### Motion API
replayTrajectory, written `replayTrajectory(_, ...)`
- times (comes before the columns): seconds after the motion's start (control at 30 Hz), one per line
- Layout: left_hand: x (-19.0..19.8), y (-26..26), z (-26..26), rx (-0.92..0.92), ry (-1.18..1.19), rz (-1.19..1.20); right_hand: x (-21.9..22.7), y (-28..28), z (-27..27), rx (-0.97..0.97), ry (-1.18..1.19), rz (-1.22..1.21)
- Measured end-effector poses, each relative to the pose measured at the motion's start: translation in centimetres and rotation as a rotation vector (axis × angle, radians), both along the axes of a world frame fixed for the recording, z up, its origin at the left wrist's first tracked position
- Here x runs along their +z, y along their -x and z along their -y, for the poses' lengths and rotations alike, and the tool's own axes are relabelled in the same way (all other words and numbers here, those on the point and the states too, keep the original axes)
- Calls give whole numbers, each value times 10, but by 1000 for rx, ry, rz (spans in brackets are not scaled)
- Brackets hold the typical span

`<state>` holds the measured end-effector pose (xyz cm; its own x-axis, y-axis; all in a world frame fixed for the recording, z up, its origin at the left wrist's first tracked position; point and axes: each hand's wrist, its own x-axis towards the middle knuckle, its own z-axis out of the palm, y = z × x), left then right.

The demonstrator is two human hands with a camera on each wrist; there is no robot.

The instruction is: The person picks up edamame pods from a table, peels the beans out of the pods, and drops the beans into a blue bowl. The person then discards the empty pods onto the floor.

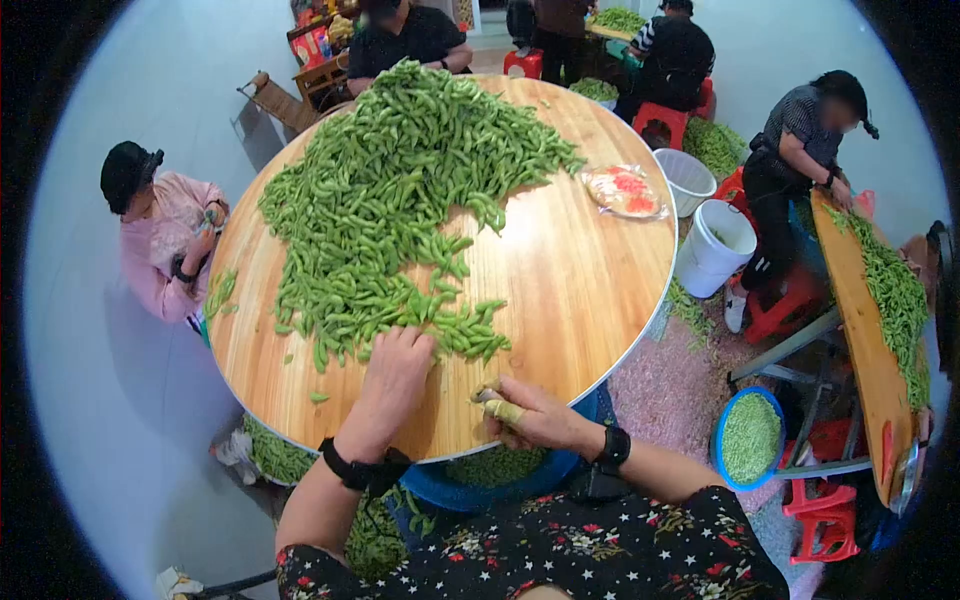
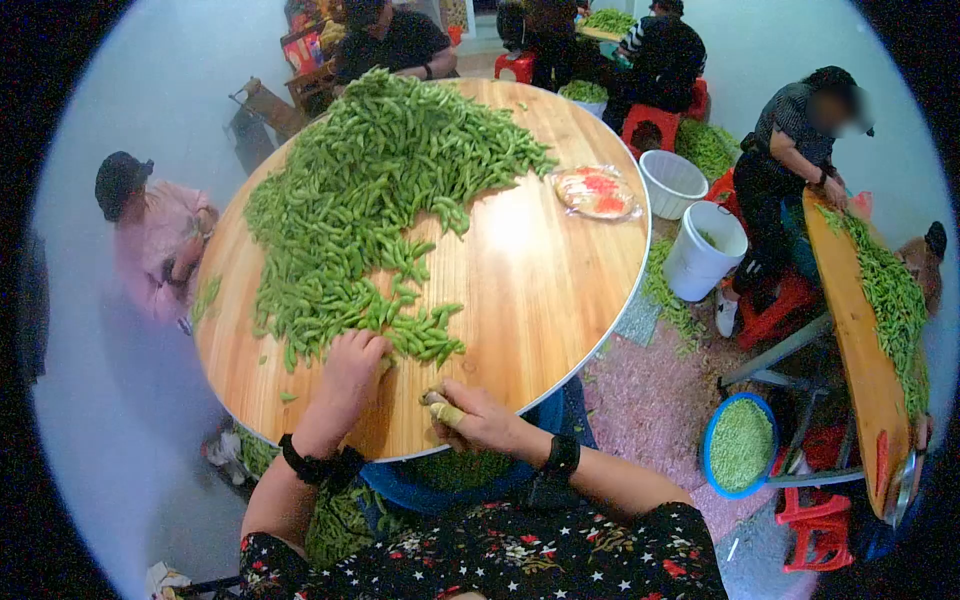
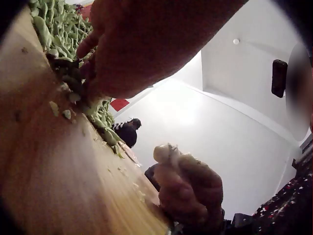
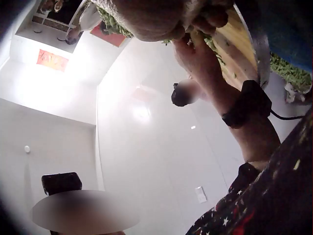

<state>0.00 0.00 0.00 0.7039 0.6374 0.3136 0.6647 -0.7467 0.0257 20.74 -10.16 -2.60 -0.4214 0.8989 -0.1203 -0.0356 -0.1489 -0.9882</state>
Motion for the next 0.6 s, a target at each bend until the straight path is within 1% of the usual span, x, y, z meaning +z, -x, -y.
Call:
replayTrajectory(0.07,-4,3,-1,51,73,-12,-7,1,-5,13,-43,-48)
replayTrajectory(0.1,3,-2,12,44,78,6,3,-2,7,7,-38,-30)
replayTrajectory(0.17,11,-2,13,-24,-83,42,3,0,4,-29,13,-56)
replayTrajectory(0.2,18,-4,18,-46,-98,99,5,1,4,-35,8,-52)
replayTrajectory(0.23,23,-7,22,-51,-104,103,8,3,3,-107,-81,-39)
replayTrajectory(0.3,27,-11,35,-106,199,395,12,6,2,-244,-257,-15)
replayTrajectory(0.33,28,-12,40,-169,303,484,12,5,-2,-244,-269,-9)
replayTrajectory(0.37,28,-16,45,-172,294,490,10,4,-6,-203,-289,10)
replayTrajectory(0.4,26,-20,50,-160,452,596,10,3,-9,-163,-306,28)
replayTrajectory(0.43,24,-22,54,-147,613,699,12,3,-9,-161,-310,32)
replayTrajectory(0.47,19,-23,56,-86,574,719,15,4,-9,-139,-288,56)
replayTrajectory(0.5,15,-22,54,-84,574,721,16,5,-8,-117,-262,79)
replayTrajectory(0.53,9,-19,51,-89,495,633,15,5,-9,-113,-258,81)
replayTrajectory(0.57,5,-16,51,-89,420,542,12,5,-11,-133,-345,147)
replayTrajectory(0.6,1,-14,52,-75,433,541,10,5,-11,-149,-425,211)
